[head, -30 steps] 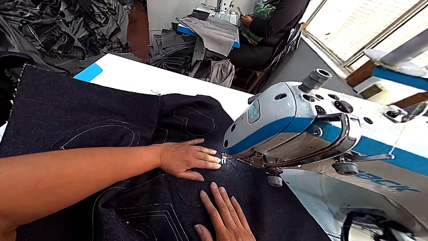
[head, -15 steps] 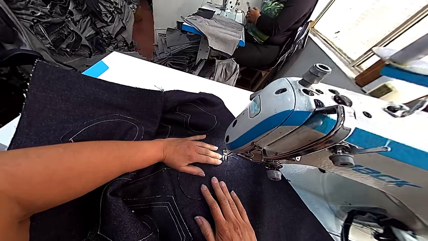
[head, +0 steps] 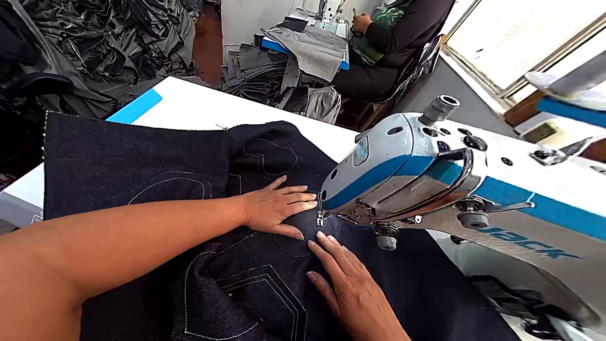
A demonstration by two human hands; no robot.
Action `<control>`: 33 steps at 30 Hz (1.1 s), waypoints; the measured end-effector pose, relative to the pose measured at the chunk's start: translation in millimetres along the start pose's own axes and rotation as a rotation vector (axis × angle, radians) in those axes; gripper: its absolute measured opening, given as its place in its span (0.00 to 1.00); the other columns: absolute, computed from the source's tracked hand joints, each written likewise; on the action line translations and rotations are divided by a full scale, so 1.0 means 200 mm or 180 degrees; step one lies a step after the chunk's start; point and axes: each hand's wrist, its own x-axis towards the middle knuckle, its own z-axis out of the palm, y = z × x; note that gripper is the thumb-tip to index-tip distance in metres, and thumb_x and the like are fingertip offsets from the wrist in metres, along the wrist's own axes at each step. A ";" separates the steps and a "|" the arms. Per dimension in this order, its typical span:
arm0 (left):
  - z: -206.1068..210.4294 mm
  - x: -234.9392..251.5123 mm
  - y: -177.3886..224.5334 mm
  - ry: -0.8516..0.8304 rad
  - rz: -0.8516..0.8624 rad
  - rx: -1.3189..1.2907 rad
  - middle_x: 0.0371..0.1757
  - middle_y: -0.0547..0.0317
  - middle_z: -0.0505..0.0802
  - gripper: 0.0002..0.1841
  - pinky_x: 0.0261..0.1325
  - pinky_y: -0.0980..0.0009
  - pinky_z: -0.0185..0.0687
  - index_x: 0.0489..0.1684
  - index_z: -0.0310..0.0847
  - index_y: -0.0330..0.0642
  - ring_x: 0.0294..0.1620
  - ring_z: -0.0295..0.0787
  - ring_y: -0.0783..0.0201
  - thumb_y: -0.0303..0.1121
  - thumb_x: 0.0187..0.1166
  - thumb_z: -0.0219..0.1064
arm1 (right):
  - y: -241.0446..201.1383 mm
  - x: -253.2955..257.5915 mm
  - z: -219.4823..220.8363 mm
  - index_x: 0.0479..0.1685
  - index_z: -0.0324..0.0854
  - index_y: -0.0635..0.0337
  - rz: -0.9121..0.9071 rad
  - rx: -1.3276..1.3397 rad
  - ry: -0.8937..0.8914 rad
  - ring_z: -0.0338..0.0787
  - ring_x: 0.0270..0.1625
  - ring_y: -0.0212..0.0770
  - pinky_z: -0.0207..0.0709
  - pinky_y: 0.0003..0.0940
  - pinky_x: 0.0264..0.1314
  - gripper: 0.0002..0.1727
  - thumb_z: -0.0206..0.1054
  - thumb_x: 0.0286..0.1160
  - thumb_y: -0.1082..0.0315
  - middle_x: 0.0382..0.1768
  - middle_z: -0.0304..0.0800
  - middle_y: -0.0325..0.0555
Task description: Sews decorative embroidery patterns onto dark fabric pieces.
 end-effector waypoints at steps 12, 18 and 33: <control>-0.03 0.00 0.04 -0.0358 -0.0197 0.0082 0.95 0.60 0.60 0.43 0.88 0.27 0.26 0.94 0.58 0.54 0.97 0.41 0.46 0.68 0.81 0.52 | -0.24 -0.07 0.07 0.72 0.84 0.63 0.0188 -0.0058 0.0238 0.84 0.77 0.51 0.73 0.46 0.81 0.33 0.48 0.88 0.46 0.73 0.87 0.51; -0.03 0.01 0.06 -0.0361 -0.0463 0.0104 0.95 0.59 0.59 0.43 0.88 0.28 0.22 0.94 0.55 0.53 0.98 0.38 0.46 0.68 0.82 0.51 | -0.15 -0.06 0.08 0.71 0.85 0.60 0.0042 0.0020 0.0300 0.85 0.77 0.50 0.73 0.44 0.82 0.30 0.48 0.87 0.51 0.72 0.87 0.50; 0.00 0.06 0.22 -0.0273 -0.1817 0.0211 0.98 0.61 0.51 0.46 0.86 0.24 0.22 0.96 0.50 0.52 0.98 0.33 0.46 0.72 0.82 0.45 | 0.18 0.11 -0.16 0.66 0.88 0.52 -0.0501 0.0117 -0.0588 0.88 0.73 0.45 0.81 0.46 0.74 0.23 0.54 0.86 0.54 0.68 0.91 0.41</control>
